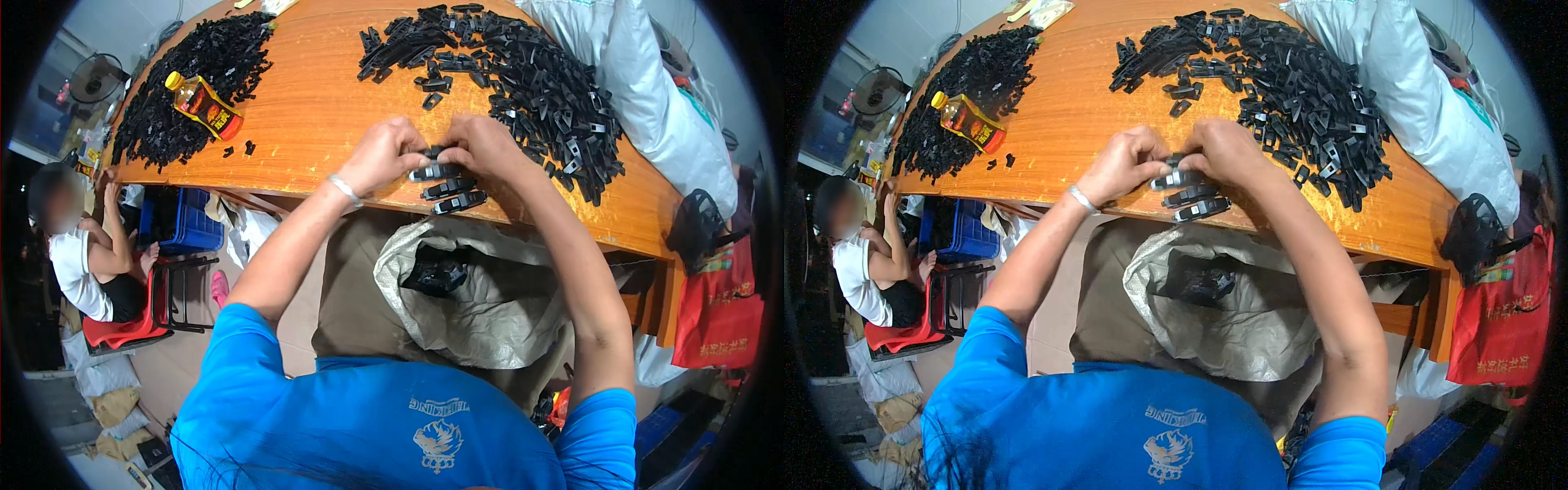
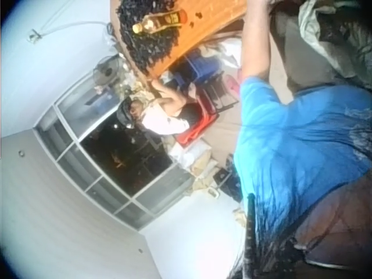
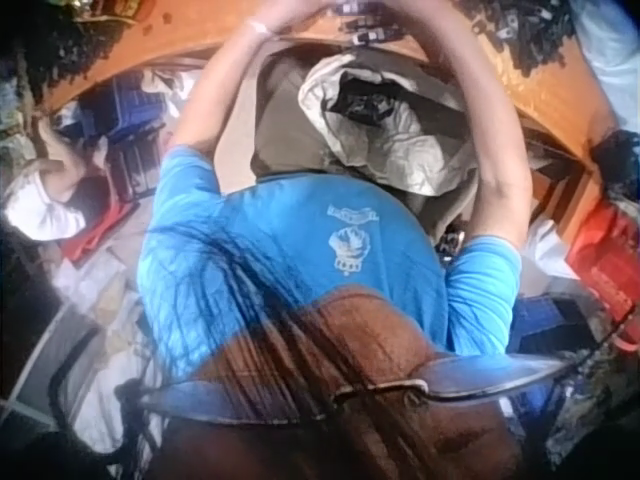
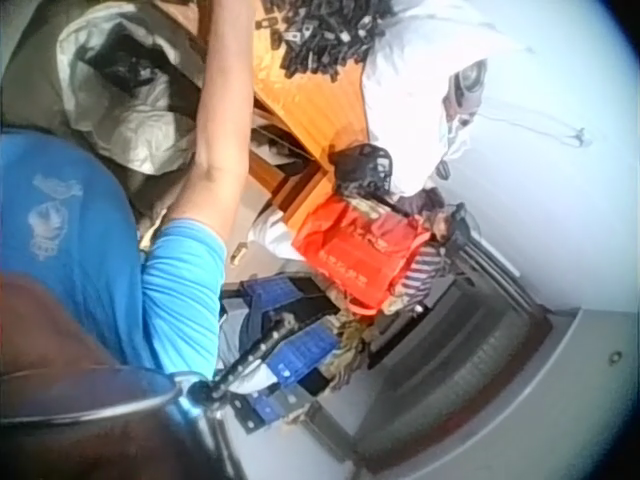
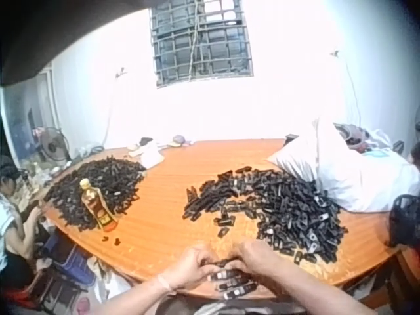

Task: The person repeatedly assembles black plastic buckle components by hand at a table.

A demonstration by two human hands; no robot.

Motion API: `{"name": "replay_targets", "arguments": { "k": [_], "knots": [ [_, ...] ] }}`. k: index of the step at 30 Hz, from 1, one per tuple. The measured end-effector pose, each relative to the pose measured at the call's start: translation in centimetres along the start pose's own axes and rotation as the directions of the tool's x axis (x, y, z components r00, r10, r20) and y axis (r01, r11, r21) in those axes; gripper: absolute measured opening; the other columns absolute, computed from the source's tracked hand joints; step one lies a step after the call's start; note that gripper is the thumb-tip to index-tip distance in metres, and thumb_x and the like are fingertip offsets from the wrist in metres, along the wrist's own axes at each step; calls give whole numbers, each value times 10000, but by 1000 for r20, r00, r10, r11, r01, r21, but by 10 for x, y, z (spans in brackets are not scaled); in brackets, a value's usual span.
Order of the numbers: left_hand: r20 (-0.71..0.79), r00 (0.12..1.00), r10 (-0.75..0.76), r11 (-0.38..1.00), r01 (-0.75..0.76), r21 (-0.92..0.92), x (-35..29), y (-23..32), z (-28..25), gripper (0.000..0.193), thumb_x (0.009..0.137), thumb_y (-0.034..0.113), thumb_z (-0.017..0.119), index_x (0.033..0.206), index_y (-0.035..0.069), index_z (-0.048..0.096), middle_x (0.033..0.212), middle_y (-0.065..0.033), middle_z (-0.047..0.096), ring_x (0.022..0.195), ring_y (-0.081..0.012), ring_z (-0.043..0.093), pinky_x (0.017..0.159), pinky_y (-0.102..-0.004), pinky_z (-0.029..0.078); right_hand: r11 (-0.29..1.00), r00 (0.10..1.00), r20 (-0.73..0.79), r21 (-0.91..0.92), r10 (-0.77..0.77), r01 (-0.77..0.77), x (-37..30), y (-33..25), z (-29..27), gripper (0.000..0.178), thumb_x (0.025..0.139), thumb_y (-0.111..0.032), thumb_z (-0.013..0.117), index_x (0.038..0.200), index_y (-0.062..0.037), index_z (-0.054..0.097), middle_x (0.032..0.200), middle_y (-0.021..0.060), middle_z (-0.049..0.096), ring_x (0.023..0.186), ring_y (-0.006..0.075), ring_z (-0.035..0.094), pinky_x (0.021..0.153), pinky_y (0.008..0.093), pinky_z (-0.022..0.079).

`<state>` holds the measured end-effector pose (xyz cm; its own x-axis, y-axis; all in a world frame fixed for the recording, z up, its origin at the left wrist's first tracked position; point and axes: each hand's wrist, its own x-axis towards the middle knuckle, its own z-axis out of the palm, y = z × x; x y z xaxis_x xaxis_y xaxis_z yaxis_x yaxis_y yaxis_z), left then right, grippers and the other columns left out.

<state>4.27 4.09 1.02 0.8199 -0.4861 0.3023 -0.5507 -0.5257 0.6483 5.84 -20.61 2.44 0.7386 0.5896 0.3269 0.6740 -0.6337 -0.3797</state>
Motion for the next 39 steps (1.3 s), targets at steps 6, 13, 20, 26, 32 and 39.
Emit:
{"name": "replay_targets", "arguments": {
  "k": [6, 13, 20, 26, 32, 39],
  "knots": [
    [-215, 969, -125, 987, 144, 76, 29, -42, -25, 269, 921, 122, 781, 1169, 26, 743, 1016, -126, 705, 956, -271, 708, 852, -374, 571, 983, 978, -130, -61, 165, -174, 30, -6, 0, 315, 886, -251, 822, 1159, -100, 782, 1102, 122, 717, 946, 348, 722, 818, 451, 576],
    [-377, 915, -141, 845, 309, 435, 82, -60, -12, 223, 907, 99, 749, 1121, 42, 764, 1122, -199, 682, 1115, -400, 652, 961, -473, 541, 915, 974, -54, -333, 221, -226, 83, 11, 32, 310, 955, -199, 702, 1262, -153, 715, 1287, 135, 634, 999, 376, 727, 830, 492, 593],
    [-295, 955, 40, 945, 60, 322, 94, -37, 35, 232, 893, 29, 723, 1121, 37, 767, 1073, -192, 711, 1080, -394, 660, 962, -465, 540, 832, 950, -112, -459, 293, -310, 41, 51, 13, 218, 971, -184, 632, 1132, -107, 757, 1146, 173, 657, 901, 396, 735, 792, 505, 591],
    [-521, 843, 133, 925, 84, 372, 117, -46, 25, 285, 888, -19, 671, 1147, 54, 764, 1101, -171, 689, 1086, -357, 629, 956, -450, 549, 856, 953, -230, -433, 198, -283, 28, 42, -1, 175, 855, -25, 675, 1018, -42, 738, 1107, 194, 663, 847, 358, 760, 752, 453, 621],
    [-369, 929, -20, 824, 225, 521, 140, -65, 18, 202, 907, 105, 722, 1105, 73, 749, 1167, -166, 650, 1127, -350, 620, 945, -457, 572, 881, 968, -168, -406, 188, -241, 47, 33, 18, 137, 876, -50, 668, 993, -46, 739, 1099, 169, 671, 872, 380, 740, 747, 480, 605],
    [-385, 923, 8, 797, 227, 560, 120, -64, 15, 158, 876, 129, 768, 1002, 48, 718, 1115, -147, 660, 1119, -340, 610, 918, -453, 565, 902, 984, -54, -393, 172, -179, 36, 31, 14, 164, 898, -53, 621, 1005, -69, 744, 1064, 240, 675, 846, 406, 740, 743, 497, 598]
  ]
}}
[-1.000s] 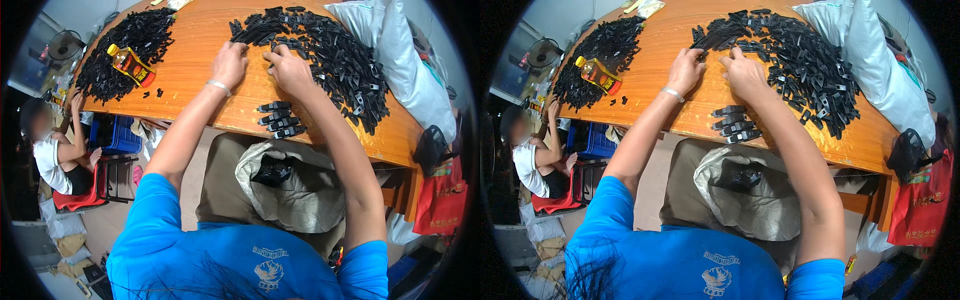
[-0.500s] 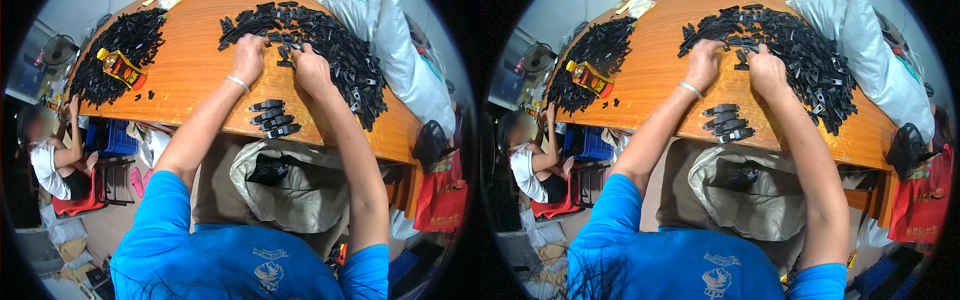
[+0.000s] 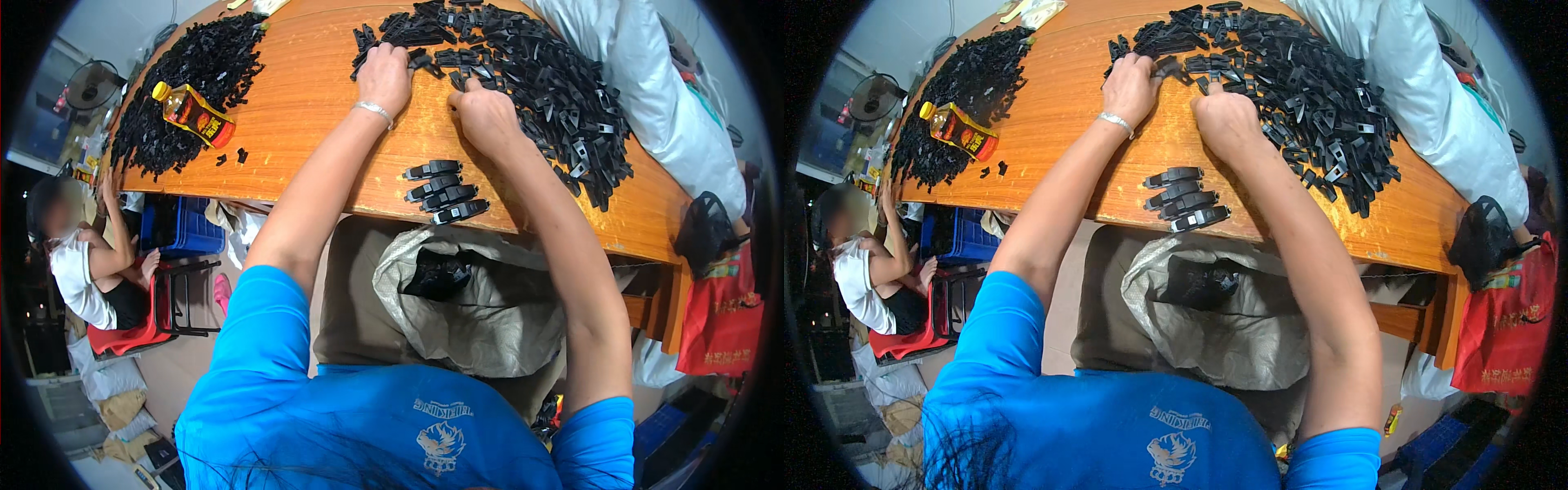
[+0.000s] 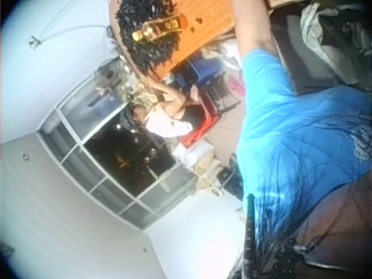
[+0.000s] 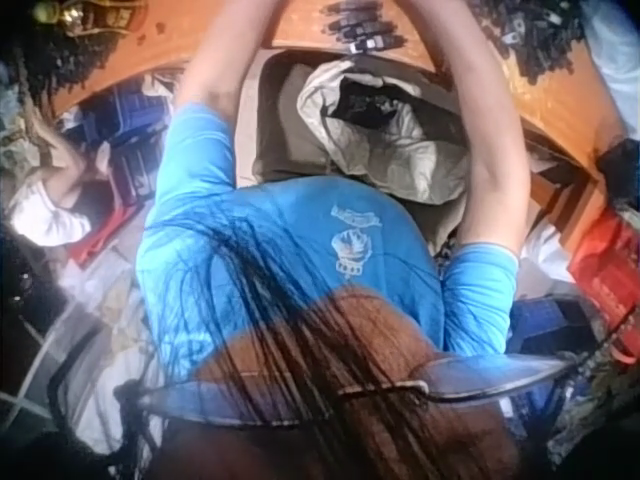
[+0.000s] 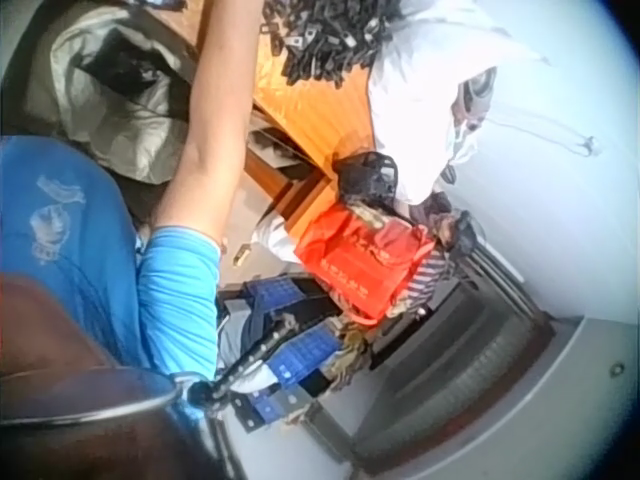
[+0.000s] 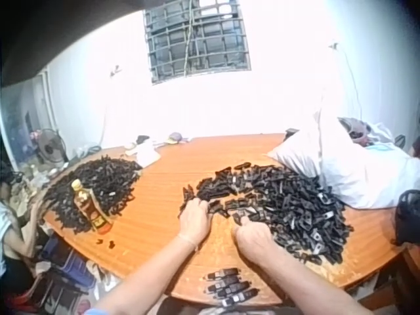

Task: The person repeatedly assembles black plastic buckle components by hand at a table.

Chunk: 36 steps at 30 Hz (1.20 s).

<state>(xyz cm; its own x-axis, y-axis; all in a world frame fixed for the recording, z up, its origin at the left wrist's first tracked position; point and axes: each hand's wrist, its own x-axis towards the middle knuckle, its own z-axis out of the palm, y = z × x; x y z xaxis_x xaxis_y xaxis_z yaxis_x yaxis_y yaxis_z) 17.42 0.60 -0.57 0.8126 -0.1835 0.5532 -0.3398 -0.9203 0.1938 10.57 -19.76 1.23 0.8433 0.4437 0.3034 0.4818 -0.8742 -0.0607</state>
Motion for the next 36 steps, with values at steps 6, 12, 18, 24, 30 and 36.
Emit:
{"name": "replay_targets", "arguments": {
  "k": [6, 12, 18, 24, 30, 36],
  "knots": [
    [-83, 993, 89, 996, -90, -11, -45, 3, -34, 171, 863, 135, 789, 976, 29, 716, 1092, -157, 665, 1094, -356, 604, 893, -472, 525, 998, 999, -11, 42, -47, 47, -30, -19, -17, 136, 952, -108, 562, 1017, -51, 667, 947, 254, 669, 810, 435, 730, 710, 515, 592],
    [170, 978, -117, 973, 147, -179, -75, 27, -77, 209, 905, 159, 746, 1020, 4, 666, 1033, -231, 711, 989, -424, 684, 862, -507, 546, 995, 999, -9, 85, -50, 51, -47, -24, -21, 107, 967, -101, 545, 986, -20, 612, 926, 248, 708, 804, 425, 742, 684, 512, 600],
    [236, 969, -79, 939, 152, -309, -80, 21, -83, 270, 930, 110, 679, 1194, 53, 692, 1169, -224, 717, 1100, -422, 680, 908, -499, 552, 998, 999, -14, 41, -38, 38, -51, -16, -19, 117, 942, -63, 566, 1010, -8, 645, 917, 238, 717, 820, 419, 745, 692, 498, 603],
    [128, 909, 398, 917, -391, -72, -70, 11, -83, 303, 912, 14, 639, 1158, 148, 754, 1183, -138, 660, 1162, -353, 602, 932, -439, 545, 999, 999, 19, -20, -30, 31, -50, -13, -26, 96, 923, -48, 592, 943, -16, 680, 928, 233, 725, 813, 415, 747, 735, 484, 606],
    [245, 938, 245, 964, -208, -166, -75, 17, -90, 216, 851, 124, 783, 1067, 116, 774, 1099, -121, 671, 1105, -341, 626, 913, -425, 551, 960, 978, 64, 187, 199, -207, -46, -28, -35, 220, 949, -233, 749, 1051, -42, 714, 1008, 234, 743, 905, 410, 731, 777, 509, 566],
    [144, 978, 147, 914, -79, -397, -90, 2, -74, 234, 828, 110, 844, 1039, 49, 762, 995, -132, 690, 993, -343, 642, 884, -443, 528, 925, 982, -138, 373, 126, -66, -40, -38, -16, 231, 869, -223, 827, 1062, -98, 800, 1030, 129, 713, 907, 367, 723, 788, 474, 572]
  ]
}}
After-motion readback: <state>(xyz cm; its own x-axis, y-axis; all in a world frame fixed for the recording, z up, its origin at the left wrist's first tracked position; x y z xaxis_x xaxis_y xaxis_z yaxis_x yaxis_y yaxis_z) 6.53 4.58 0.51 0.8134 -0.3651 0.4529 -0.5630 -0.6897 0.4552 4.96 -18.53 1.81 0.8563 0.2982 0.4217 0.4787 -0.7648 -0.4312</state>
